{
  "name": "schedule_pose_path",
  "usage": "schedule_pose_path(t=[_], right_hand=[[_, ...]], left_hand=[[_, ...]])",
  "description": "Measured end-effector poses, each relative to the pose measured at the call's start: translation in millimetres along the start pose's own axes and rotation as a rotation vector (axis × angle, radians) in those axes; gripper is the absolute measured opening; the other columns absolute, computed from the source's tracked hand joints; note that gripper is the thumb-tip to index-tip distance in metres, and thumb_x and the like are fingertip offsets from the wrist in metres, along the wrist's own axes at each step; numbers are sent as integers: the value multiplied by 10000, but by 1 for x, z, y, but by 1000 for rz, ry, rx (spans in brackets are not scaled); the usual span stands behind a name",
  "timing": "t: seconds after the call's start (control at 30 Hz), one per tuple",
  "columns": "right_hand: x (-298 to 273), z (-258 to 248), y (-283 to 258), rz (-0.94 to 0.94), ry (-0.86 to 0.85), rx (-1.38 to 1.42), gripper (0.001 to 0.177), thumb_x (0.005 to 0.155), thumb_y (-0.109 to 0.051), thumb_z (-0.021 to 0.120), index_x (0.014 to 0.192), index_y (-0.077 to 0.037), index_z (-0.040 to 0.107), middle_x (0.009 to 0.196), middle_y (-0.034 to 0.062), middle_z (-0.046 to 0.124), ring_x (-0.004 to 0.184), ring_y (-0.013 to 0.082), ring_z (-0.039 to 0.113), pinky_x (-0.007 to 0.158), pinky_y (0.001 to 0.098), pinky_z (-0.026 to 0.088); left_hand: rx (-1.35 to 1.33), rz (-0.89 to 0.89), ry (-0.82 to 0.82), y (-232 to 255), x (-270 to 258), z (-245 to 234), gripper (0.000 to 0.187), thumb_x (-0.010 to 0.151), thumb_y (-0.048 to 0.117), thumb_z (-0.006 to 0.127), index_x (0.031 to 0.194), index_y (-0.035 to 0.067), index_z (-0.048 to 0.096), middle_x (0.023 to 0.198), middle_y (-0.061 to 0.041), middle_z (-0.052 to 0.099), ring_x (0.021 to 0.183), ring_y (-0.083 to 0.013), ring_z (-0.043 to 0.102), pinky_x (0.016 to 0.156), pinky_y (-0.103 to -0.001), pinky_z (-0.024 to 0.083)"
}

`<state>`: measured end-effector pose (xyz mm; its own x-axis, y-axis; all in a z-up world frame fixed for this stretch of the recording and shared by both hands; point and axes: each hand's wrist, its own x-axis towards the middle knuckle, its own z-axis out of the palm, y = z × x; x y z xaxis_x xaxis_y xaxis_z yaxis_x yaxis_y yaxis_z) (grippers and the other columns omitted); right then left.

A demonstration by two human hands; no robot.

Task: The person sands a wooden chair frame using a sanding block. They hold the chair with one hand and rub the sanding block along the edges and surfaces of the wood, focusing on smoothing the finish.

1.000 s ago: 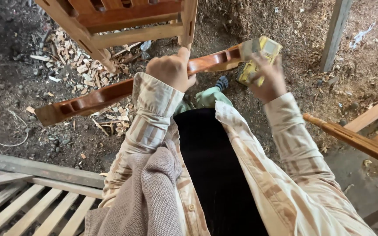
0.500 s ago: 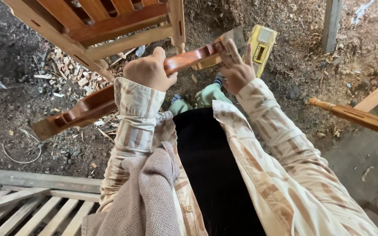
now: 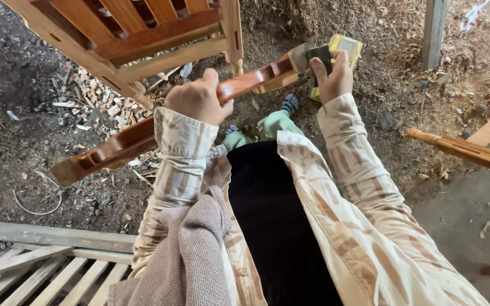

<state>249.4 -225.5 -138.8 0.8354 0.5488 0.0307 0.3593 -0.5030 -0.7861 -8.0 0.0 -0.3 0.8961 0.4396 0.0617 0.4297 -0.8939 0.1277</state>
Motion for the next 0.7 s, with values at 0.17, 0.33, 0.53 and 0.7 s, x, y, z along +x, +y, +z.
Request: schedule_pose_path(t=[0.17, 0.33, 0.53, 0.7], right_hand=[[44, 9, -8, 118, 173, -199, 303, 977, -418, 706, 1046, -164, 557, 984, 117, 654, 875, 231, 535, 657, 440, 500], [12, 12, -12, -135, 81, -215, 241, 1045, -300, 660, 1037, -108, 514, 954, 112, 661, 735, 211, 585, 561, 365, 525], [39, 2, -1, -4, 139, -298, 305, 1015, -375, 720, 1016, -129, 541, 994, 180, 572, 833, 271, 562, 633, 436, 550], [-1, -12, -66, 171, 22, 98, 189, 1047, -183, 633, 992, -64, 497, 1160, 194, 563, 873, 184, 615, 678, 268, 641]], left_hand=[[6, 6, 48, 2, -4, 2, 507, 847, 544, 891, 857, 106, 635, 664, -19, 734, 389, -118, 581, 350, -282, 535], [-8, -9, 2, 0, -2, 2, 492, 843, 526, 879, 889, 102, 634, 698, -26, 745, 406, -119, 597, 361, -284, 541], [12, -22, 9, 1, -3, 4, 517, 814, 549, 895, 887, 109, 634, 672, -26, 731, 403, -129, 588, 375, -298, 545], [-26, -31, 6, 1, -2, 7, 490, 839, 505, 893, 892, 91, 638, 710, -50, 751, 418, -134, 609, 374, -302, 559]])
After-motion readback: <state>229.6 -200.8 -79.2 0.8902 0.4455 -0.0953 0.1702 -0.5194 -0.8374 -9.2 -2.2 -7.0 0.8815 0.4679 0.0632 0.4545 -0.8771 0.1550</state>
